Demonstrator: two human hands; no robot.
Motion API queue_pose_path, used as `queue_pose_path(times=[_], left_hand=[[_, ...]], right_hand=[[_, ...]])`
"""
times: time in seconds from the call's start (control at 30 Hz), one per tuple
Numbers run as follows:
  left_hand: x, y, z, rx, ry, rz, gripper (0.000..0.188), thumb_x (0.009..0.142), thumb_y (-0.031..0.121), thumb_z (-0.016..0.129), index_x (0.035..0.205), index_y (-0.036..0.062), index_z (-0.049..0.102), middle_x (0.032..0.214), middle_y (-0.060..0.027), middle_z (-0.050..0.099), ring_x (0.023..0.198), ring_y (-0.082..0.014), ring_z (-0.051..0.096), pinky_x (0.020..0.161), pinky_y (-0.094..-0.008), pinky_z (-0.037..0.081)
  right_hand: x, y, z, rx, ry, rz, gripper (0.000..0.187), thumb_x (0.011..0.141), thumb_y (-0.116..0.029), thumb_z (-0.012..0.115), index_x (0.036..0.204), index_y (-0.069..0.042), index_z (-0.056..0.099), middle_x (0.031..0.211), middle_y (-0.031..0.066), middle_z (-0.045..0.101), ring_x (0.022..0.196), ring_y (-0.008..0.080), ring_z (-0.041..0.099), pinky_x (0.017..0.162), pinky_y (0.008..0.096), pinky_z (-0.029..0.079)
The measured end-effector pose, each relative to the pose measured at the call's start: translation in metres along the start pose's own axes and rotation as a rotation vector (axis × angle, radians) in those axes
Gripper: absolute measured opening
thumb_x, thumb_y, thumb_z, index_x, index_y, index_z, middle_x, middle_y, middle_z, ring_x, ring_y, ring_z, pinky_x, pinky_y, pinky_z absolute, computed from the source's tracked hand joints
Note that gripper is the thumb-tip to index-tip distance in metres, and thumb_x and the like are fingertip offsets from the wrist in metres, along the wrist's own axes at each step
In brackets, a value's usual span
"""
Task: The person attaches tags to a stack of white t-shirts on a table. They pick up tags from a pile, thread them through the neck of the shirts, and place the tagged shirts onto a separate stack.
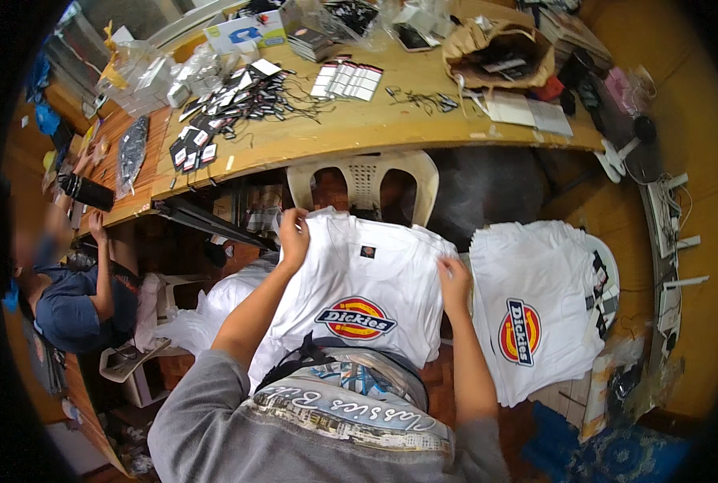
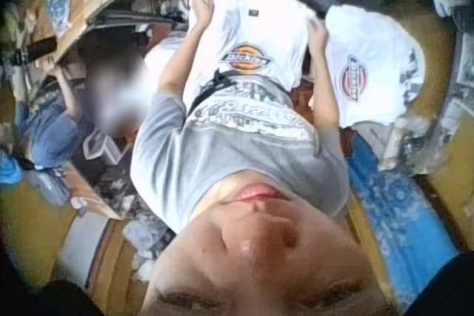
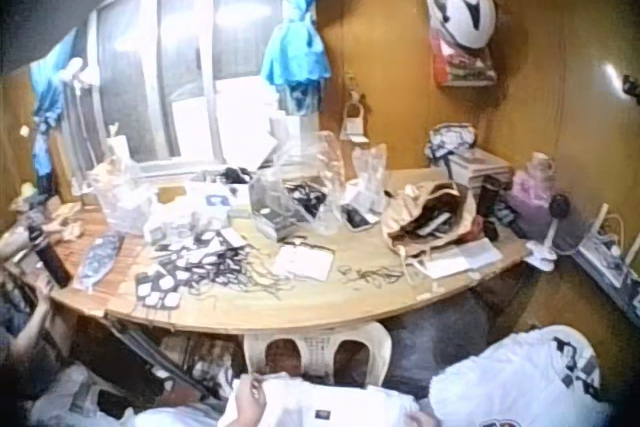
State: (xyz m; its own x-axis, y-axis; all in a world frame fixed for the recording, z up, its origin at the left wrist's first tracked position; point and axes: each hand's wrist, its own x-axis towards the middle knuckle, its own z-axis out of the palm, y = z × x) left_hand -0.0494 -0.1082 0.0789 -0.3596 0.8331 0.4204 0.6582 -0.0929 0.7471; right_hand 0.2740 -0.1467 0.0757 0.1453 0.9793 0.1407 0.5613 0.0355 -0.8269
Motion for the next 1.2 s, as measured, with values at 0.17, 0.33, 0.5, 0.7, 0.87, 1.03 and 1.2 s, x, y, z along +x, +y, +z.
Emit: queue_pose_path(times=[0.17, 0.33, 0.5, 0.7, 0.87, 1.03, 1.2], left_hand=[[0.09, -0.012, -0.074, 0.233, 0.322, 0.078, 0.015, 0.063, -0.008, 0.041, 0.072, 0.0018, 0.048, 0.073, -0.0109, 0.047, 0.073, -0.0264, 0.043, 0.064, -0.0334, 0.034], [0.16, -0.054, -0.119, 0.376, 0.347, 0.127, 0.022, 0.059, -0.009, 0.043, 0.073, 0.0037, 0.054, 0.076, -0.0095, 0.048, 0.076, -0.0259, 0.043, 0.067, -0.0333, 0.034], [0.177, -0.066, -0.13, 0.383, 0.485, 0.087, 0.023, 0.058, -0.01, 0.043, 0.075, 0.0031, 0.052, 0.075, -0.0099, 0.048, 0.076, -0.0264, 0.044, 0.067, -0.0328, 0.035], [0.161, -0.107, -0.142, 0.711, 0.169, -0.049, 0.03, 0.076, 0.022, 0.041, 0.106, 0.0163, 0.044, 0.115, -0.005, 0.035, 0.108, -0.0252, 0.028, 0.088, -0.0423, 0.02], [0.152, -0.12, -0.137, 0.825, 0.039, -0.039, 0.035, 0.079, 0.031, 0.035, 0.112, 0.0218, 0.038, 0.123, -0.002, 0.027, 0.113, -0.0244, 0.023, 0.09, -0.0448, 0.015], [0.157, -0.102, -0.134, 0.819, 0.079, -0.086, 0.039, 0.075, 0.024, 0.045, 0.113, 0.0196, 0.037, 0.124, -0.0036, 0.024, 0.113, -0.0251, 0.022, 0.089, -0.0468, 0.015], [0.158, -0.04, -0.109, 0.601, -0.143, 0.31, 0.048, 0.064, 0.011, 0.055, 0.109, 0.0196, 0.041, 0.12, -0.003, 0.029, 0.114, -0.0253, 0.02, 0.089, -0.0493, 0.014]], right_hand=[[0.124, -0.177, 0.123, 0.104, -0.213, -0.512, 0.009, 0.066, -0.009, 0.053, 0.07, -0.001, 0.055, 0.07, 0.0115, 0.053, 0.068, 0.027, 0.05, 0.059, 0.0312, 0.04], [0.154, -0.244, 0.241, 0.092, -0.391, -0.704, 0.01, 0.067, -0.007, 0.049, 0.072, -0.003, 0.056, 0.073, 0.0118, 0.053, 0.071, 0.0273, 0.051, 0.063, 0.0331, 0.04], [0.155, -0.277, 0.297, -0.041, -0.495, -0.772, 0.015, 0.068, -0.007, 0.045, 0.079, -0.004, 0.055, 0.086, 0.011, 0.051, 0.082, 0.0258, 0.048, 0.07, 0.0318, 0.04], [0.133, -0.248, 0.293, -0.161, -0.468, -1.086, 0.023, 0.069, -0.007, 0.045, 0.09, -0.001, 0.05, 0.101, 0.0112, 0.047, 0.1, 0.0243, 0.04, 0.079, 0.0323, 0.036], [0.124, -0.236, 0.263, -0.194, -0.267, -1.245, 0.018, 0.064, -0.008, 0.046, 0.081, -0.002, 0.051, 0.088, 0.0098, 0.051, 0.09, 0.0229, 0.046, 0.072, 0.03, 0.041], [0.125, -0.24, 0.259, -0.131, -0.289, -1.179, 0.002, 0.06, -0.006, 0.046, 0.059, -0.004, 0.047, 0.06, 0.0054, 0.045, 0.063, 0.0195, 0.047, 0.055, 0.0282, 0.041], [0.113, -0.263, 0.228, 0.297, -0.363, -0.773, 0.007, 0.059, 0.001, 0.052, 0.066, -0.001, 0.052, 0.062, 0.0088, 0.051, 0.06, 0.0203, 0.051, 0.055, 0.0271, 0.042]])
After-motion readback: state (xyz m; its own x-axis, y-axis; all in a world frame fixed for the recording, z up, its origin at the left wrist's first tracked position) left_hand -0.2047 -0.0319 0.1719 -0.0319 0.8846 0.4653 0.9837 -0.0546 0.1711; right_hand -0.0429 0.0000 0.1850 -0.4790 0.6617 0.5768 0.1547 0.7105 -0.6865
